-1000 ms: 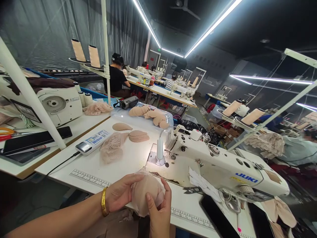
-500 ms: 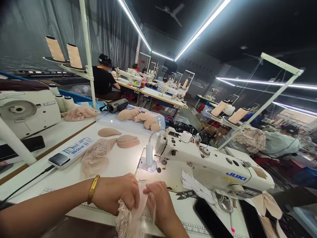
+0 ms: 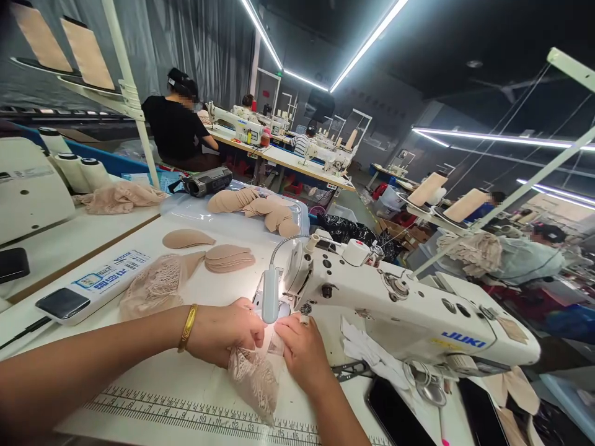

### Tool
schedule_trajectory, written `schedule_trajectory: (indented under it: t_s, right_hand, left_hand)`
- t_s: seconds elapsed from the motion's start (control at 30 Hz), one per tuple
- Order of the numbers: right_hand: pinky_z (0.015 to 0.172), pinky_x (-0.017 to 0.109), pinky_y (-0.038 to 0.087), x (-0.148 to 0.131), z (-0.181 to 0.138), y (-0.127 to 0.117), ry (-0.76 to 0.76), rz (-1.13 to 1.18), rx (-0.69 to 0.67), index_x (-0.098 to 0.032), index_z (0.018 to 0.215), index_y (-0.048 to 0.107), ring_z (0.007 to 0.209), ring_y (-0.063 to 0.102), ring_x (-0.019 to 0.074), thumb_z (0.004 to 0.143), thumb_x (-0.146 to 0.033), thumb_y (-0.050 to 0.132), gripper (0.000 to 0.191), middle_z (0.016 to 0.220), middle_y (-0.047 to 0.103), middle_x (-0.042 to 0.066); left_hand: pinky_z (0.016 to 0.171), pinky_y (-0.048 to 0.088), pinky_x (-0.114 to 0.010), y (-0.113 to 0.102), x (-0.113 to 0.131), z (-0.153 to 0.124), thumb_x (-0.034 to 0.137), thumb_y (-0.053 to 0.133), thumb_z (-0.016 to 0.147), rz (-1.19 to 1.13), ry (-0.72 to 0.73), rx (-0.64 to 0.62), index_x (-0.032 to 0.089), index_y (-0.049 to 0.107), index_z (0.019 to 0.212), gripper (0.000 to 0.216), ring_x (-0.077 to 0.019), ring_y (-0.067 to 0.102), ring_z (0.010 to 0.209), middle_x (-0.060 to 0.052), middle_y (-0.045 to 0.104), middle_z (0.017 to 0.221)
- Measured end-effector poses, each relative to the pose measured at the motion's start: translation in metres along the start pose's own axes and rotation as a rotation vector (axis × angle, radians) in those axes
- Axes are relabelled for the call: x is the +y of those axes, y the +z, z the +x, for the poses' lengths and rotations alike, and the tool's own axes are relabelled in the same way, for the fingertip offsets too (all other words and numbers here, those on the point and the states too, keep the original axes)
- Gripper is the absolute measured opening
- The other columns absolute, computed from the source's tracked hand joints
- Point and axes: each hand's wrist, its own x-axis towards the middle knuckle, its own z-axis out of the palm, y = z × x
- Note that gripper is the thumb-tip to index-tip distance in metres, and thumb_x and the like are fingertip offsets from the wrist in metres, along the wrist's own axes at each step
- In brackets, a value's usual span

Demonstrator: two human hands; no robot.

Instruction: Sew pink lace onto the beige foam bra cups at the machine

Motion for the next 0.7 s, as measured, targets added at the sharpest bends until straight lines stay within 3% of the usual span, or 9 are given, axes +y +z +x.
schedule_trajectory:
  t_s: [0.43,0.7]
  right_hand:
    - [0.083,0.035,0.053,0.0054,0.0049,0.0007,0.107,0.063,-0.007,-0.031,0.127,0.067,0.109,0.058,0.0246,0.091,-0.002,0.044,0.052,0.121,0.069,0.003]
    - [0.084,0.037,0.055,0.0058,0.0019,-0.0002,0.063,-0.033,0.009,-0.029,0.125,0.068,0.103,0.061,0.0249,0.087,0.0,0.044,0.053,0.111,0.072,0.005]
  left_hand:
    - [0.093,0.029,-0.038,-0.004,-0.0021,0.0043,0.002,0.074,0.071,0.051,-0.058,-0.049,0.018,0.063,0.07,0.019,-0.0157,0.063,0.082,0.004,0.071,0.097]
    - [0.094,0.026,-0.04,0.0003,-0.0068,0.003,0.003,0.076,0.071,0.034,-0.054,-0.031,0.018,0.064,0.072,0.019,-0.0152,0.064,0.085,0.005,0.071,0.1]
